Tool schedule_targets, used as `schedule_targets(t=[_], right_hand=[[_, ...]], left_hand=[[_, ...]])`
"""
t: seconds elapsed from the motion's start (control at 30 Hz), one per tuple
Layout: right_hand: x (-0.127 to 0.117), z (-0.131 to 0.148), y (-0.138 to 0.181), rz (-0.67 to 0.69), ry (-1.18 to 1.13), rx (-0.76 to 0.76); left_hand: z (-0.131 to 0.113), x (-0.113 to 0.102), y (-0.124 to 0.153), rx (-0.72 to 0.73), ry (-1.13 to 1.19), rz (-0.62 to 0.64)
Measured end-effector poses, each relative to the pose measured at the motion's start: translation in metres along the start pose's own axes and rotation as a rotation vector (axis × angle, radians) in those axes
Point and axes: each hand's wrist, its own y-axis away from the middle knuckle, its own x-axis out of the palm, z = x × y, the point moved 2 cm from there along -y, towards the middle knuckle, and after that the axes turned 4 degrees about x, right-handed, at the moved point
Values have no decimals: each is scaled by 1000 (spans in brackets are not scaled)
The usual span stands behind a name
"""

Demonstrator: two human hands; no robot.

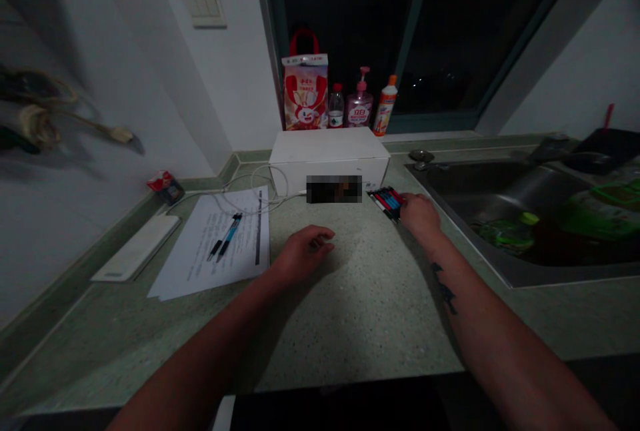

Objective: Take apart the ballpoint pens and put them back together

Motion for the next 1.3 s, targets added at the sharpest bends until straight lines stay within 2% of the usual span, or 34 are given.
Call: schedule_targets(t=[0.13, 0.27, 0.37, 0.47, 0.63, 0.73, 0.8, 0.87, 0.97, 1.1, 1.3], right_hand=[[6, 0, -3, -63, -28, -94], [18, 6, -2, -48, -51, -171], [29, 8, 2, 6, -6, -149], [35, 10, 5, 36, 30, -121], [36, 13, 8, 8, 26, -114], [36, 13, 8, -6, 4, -103], [34, 14, 9, -34, -14, -97], [29, 16, 10, -85, -34, -102], [18, 22, 14, -179, -79, -146], [4, 36, 24, -262, -141, -251], [-7, 52, 37, -289, -226, -383]], left_hand=[[-1, 0, 1, 13, 3, 9], [-2, -1, 1, 15, -25, -2], [0, -6, -2, 34, -76, -57], [4, -18, -6, 8, -221, -152], [4, -56, -9, -146, -692, -313], [9, -83, -6, -360, -991, -326], [15, -97, -2, -533, -1092, -285], [22, -108, 2, -650, -1134, -235], [31, -116, 7, -745, -1134, -214], [40, -120, 10, -790, -1097, -211], [46, -128, 11, -849, -1059, -193]])
